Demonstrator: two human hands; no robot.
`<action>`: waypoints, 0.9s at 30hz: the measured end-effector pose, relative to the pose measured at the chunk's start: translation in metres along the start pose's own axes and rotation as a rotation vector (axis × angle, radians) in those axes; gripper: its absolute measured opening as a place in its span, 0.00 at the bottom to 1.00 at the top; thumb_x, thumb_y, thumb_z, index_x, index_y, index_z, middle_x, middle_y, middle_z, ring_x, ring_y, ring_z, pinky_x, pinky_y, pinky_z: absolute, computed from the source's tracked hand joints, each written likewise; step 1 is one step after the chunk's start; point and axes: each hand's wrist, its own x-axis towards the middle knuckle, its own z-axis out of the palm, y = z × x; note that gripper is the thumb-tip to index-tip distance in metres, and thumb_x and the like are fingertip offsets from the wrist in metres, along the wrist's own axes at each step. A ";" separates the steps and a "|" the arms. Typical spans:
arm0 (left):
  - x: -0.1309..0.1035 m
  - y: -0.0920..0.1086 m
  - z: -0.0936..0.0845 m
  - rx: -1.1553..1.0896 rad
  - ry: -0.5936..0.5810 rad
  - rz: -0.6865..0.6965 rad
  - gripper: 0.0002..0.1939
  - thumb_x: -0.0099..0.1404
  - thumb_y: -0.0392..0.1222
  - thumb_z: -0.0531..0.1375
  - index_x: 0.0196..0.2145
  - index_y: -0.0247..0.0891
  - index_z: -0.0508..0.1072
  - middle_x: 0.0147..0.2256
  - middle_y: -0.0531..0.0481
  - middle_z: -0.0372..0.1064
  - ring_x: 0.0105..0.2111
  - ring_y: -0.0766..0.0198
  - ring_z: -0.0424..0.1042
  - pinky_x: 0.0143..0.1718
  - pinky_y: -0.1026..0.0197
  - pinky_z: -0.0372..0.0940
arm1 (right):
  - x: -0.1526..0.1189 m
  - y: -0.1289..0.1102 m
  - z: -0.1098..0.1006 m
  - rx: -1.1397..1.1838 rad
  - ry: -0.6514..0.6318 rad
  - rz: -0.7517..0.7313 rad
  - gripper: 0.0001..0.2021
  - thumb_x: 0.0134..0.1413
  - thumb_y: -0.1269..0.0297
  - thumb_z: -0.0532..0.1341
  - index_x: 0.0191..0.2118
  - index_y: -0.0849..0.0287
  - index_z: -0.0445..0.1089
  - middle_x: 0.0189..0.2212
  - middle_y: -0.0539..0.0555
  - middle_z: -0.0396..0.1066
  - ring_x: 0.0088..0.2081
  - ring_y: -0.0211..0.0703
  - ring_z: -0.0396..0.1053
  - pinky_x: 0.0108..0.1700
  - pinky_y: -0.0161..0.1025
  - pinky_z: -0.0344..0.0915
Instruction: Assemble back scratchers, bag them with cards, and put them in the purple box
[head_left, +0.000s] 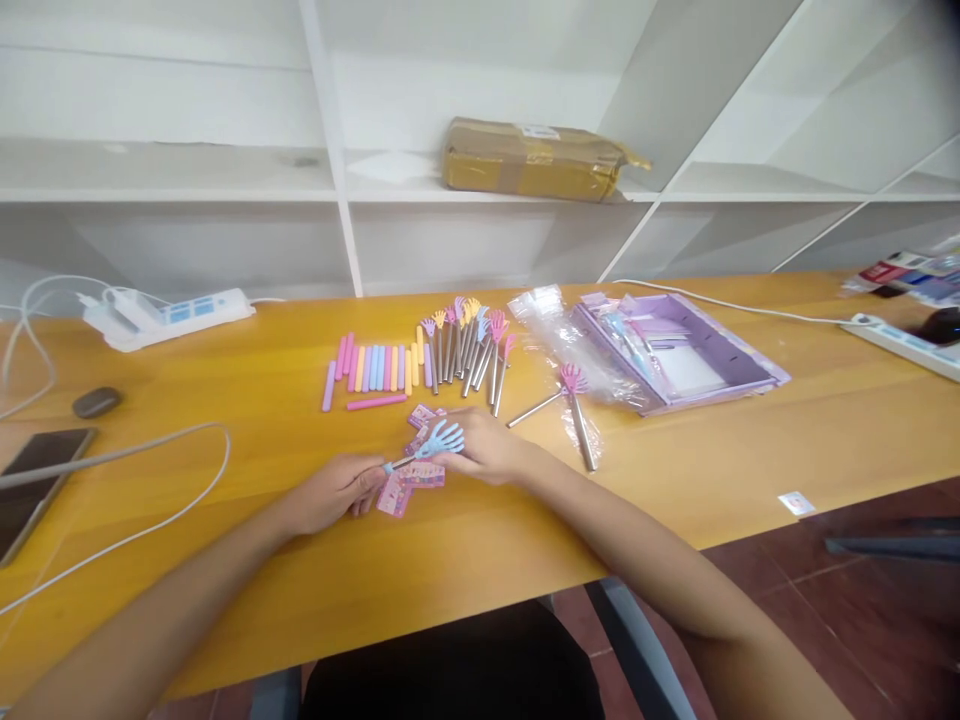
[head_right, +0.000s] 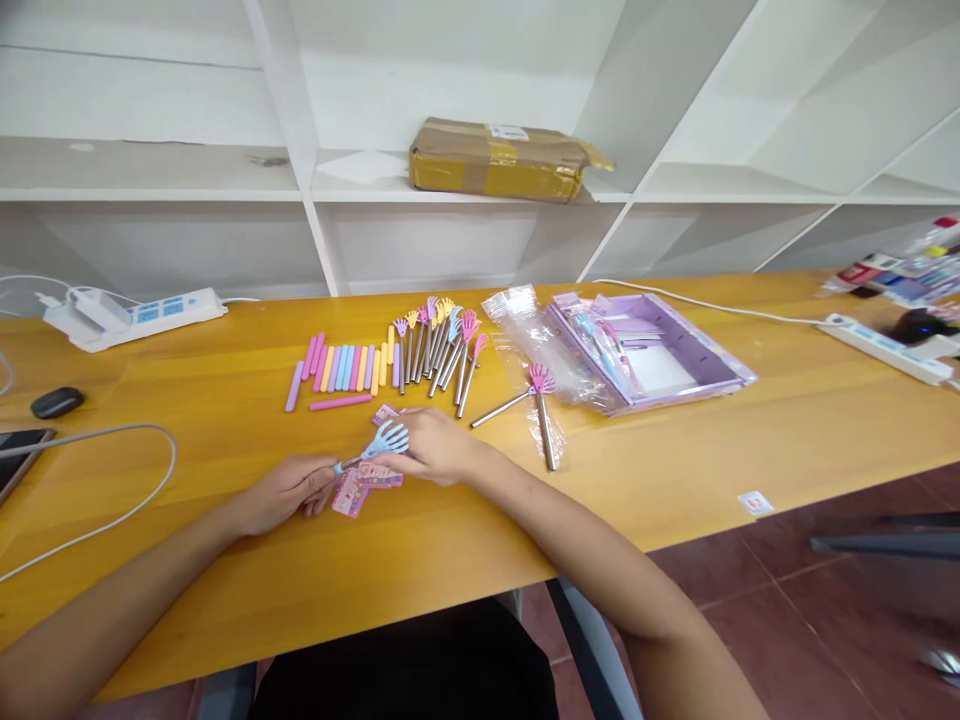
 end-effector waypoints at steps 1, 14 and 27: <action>0.000 0.000 0.000 0.009 0.007 -0.011 0.28 0.81 0.63 0.46 0.33 0.39 0.68 0.26 0.53 0.69 0.24 0.65 0.68 0.30 0.62 0.63 | -0.006 0.005 0.002 -0.010 0.025 0.023 0.29 0.78 0.42 0.46 0.40 0.57 0.76 0.36 0.58 0.76 0.37 0.44 0.70 0.44 0.38 0.64; 0.000 -0.001 -0.001 0.042 0.019 -0.052 0.27 0.80 0.62 0.48 0.33 0.39 0.67 0.26 0.53 0.71 0.25 0.65 0.70 0.30 0.62 0.64 | -0.076 0.094 -0.083 -0.615 0.672 0.772 0.13 0.68 0.62 0.54 0.39 0.59 0.74 0.39 0.61 0.74 0.41 0.50 0.70 0.51 0.46 0.62; 0.001 -0.001 -0.001 0.036 0.008 -0.055 0.27 0.80 0.62 0.48 0.33 0.39 0.67 0.26 0.53 0.71 0.24 0.65 0.70 0.29 0.63 0.64 | -0.134 0.150 -0.096 -0.881 0.524 1.305 0.24 0.60 0.60 0.64 0.57 0.72 0.70 0.56 0.76 0.68 0.57 0.64 0.63 0.58 0.55 0.60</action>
